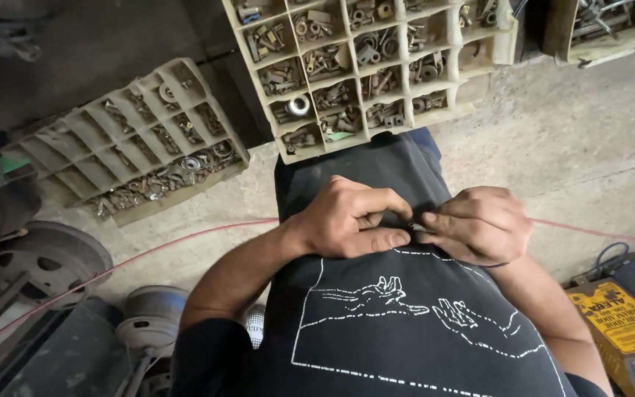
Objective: Searching for specific small hardware in organizer bins and inspecting components for a power tool repair
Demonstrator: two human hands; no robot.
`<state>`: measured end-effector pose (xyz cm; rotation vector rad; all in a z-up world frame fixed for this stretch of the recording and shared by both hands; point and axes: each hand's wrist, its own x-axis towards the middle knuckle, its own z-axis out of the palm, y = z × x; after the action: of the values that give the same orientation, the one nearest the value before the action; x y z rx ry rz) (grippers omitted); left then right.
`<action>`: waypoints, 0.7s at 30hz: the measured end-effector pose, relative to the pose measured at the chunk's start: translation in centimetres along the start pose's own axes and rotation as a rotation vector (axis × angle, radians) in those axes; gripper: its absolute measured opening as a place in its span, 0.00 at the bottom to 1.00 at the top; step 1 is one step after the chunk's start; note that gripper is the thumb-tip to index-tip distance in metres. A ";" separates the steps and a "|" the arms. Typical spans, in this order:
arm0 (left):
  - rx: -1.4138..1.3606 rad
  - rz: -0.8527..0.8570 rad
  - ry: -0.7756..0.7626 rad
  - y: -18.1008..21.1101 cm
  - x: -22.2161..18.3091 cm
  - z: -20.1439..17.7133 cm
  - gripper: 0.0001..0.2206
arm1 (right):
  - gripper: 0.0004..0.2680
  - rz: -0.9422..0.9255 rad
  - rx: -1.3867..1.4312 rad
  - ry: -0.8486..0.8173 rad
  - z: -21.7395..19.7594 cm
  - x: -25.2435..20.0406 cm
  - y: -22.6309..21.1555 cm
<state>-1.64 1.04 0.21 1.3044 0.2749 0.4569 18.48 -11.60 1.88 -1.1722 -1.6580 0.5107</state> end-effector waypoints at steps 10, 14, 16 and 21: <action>-0.028 0.065 0.063 -0.5 -0.3 0.6 0.06 | 0.04 -0.017 0.031 0.018 0.7 0.7 0.4; -0.015 0.062 0.118 -0.6 -0.7 0.6 0.06 | 0.07 0.037 0.045 0.013 0.7 0.9 0.2; 0.000 0.068 0.130 -0.6 -0.6 0.5 0.06 | 0.07 0.068 0.050 0.003 0.7 0.9 0.1; 0.063 0.078 0.097 -0.2 -0.4 0.4 0.12 | 0.05 0.073 0.057 -0.011 0.6 1.0 0.0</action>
<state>-1.78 0.47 0.06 1.3594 0.3221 0.5830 17.98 -10.59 2.09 -1.1934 -1.6041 0.6081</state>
